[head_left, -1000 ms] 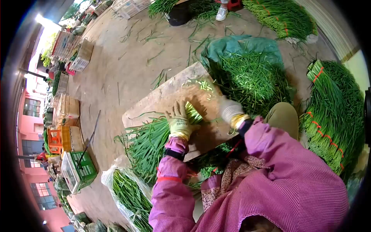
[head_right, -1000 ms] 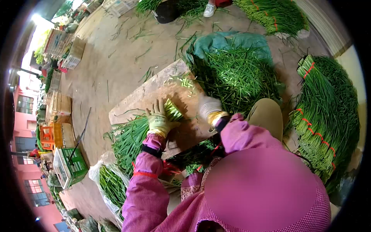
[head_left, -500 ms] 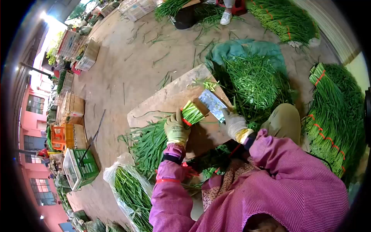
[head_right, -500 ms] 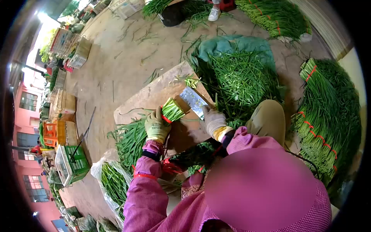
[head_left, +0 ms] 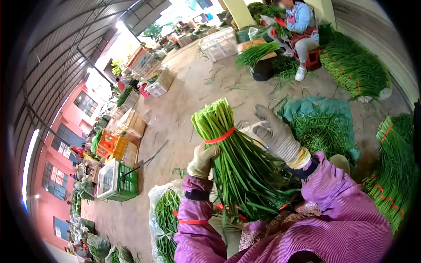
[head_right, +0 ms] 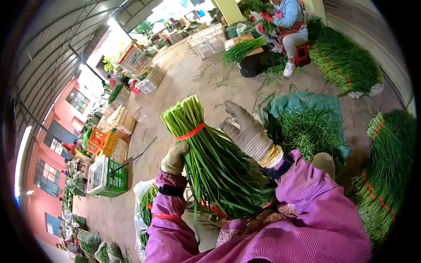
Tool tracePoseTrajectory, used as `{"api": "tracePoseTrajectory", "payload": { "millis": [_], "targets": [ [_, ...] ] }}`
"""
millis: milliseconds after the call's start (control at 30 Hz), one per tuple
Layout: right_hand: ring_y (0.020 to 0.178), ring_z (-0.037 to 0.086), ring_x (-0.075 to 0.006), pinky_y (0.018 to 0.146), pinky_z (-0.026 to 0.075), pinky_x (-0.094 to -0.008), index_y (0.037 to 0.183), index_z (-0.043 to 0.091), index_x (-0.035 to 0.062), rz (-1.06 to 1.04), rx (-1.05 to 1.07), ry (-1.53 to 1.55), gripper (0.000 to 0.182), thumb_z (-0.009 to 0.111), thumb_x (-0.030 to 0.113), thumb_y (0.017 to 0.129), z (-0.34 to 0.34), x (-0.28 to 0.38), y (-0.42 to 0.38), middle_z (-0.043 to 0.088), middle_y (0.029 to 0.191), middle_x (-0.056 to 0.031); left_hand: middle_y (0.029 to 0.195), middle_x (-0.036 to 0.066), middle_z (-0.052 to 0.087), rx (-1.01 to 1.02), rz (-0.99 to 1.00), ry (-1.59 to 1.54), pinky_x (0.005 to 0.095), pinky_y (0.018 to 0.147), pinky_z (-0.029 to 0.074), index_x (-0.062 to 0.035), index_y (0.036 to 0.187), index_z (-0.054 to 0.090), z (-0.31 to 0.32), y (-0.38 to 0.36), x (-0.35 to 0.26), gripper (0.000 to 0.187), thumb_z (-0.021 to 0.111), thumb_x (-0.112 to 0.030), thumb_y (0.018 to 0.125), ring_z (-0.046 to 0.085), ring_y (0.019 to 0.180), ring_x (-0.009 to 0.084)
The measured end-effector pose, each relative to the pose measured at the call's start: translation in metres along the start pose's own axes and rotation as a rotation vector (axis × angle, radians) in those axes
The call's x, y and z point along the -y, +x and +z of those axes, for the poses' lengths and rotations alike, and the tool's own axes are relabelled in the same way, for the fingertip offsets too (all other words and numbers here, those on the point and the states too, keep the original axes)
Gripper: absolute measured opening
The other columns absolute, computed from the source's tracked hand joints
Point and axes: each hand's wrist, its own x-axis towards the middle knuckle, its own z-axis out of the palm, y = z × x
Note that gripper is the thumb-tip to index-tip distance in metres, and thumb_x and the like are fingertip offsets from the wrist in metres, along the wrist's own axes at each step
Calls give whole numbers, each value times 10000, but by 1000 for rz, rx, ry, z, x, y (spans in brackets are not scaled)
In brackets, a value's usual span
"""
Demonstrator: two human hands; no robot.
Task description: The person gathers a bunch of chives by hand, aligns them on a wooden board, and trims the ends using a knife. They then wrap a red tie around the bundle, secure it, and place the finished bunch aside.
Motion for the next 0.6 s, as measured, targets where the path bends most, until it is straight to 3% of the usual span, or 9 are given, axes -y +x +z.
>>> {"api": "tracePoseTrajectory", "payload": {
  "millis": [100,133,200,233,333,400,500,567,600],
  "targets": [
    [1177,585,-347,976,482,-405,1408,458,102,-125,-14,-42,595,634,411,930,-13,32,7,556,1342,-183,1133,118,686,92,109,-402,346,855,550,-3,1285,581,46,-28,14,620,749,-350,798,681,987,252],
    [1177,585,-347,976,482,-405,1408,458,102,-123,-14,-49,595,634,411,930,-19,41,6,556,1342,-183,1204,139,647,217,98,-626,408,927,543,0,1356,499,66,-41,9,608,694,-248,836,654,1055,269],
    [1192,559,-356,991,471,-419,1399,479,163,-242,48,-174,568,626,431,921,-28,55,2,559,1332,-181,1187,149,653,307,57,-820,405,902,560,-1,1343,507,76,-52,34,591,695,-234,833,662,1035,271],
    [1236,519,-355,1022,445,-439,1405,473,200,-300,65,-254,603,651,445,884,-30,59,3,565,1334,-151,1212,128,646,226,18,-695,404,914,553,-8,1345,512,77,-58,46,655,712,-348,822,657,1051,263],
    [1264,496,-348,1042,425,-447,1360,529,163,-325,158,-470,595,682,425,848,-33,83,-4,582,1326,-120,1194,131,654,246,-91,-701,400,899,558,-6,1320,535,88,-73,68,593,680,-330,845,661,1040,260],
    [1184,550,-334,993,451,-437,1077,706,104,-622,84,-593,367,705,355,809,-25,67,-7,657,1147,-109,1171,135,663,353,-106,-773,399,890,561,4,1293,556,97,-79,76,529,653,-288,862,666,1023,260],
    [1056,607,-335,941,468,-461,984,719,119,-439,188,-382,272,697,334,818,-22,55,6,677,1023,-100,1170,144,665,430,-104,-767,406,896,560,13,1296,555,97,-76,97,520,640,-264,864,670,1019,269],
    [933,634,-334,899,475,-512,952,710,139,-312,-175,-1546,196,678,299,844,-22,43,29,683,953,-88,1203,157,653,439,-119,-858,419,917,554,8,1321,538,101,-79,102,550,653,-257,853,663,1051,281],
    [982,627,-355,888,467,-589,1040,700,145,133,-140,-1281,221,700,264,854,-46,50,61,685,955,-93,1235,169,641,442,-131,-949,431,938,547,3,1346,521,104,-81,105,581,666,-249,843,655,1084,293]
  ]
}}
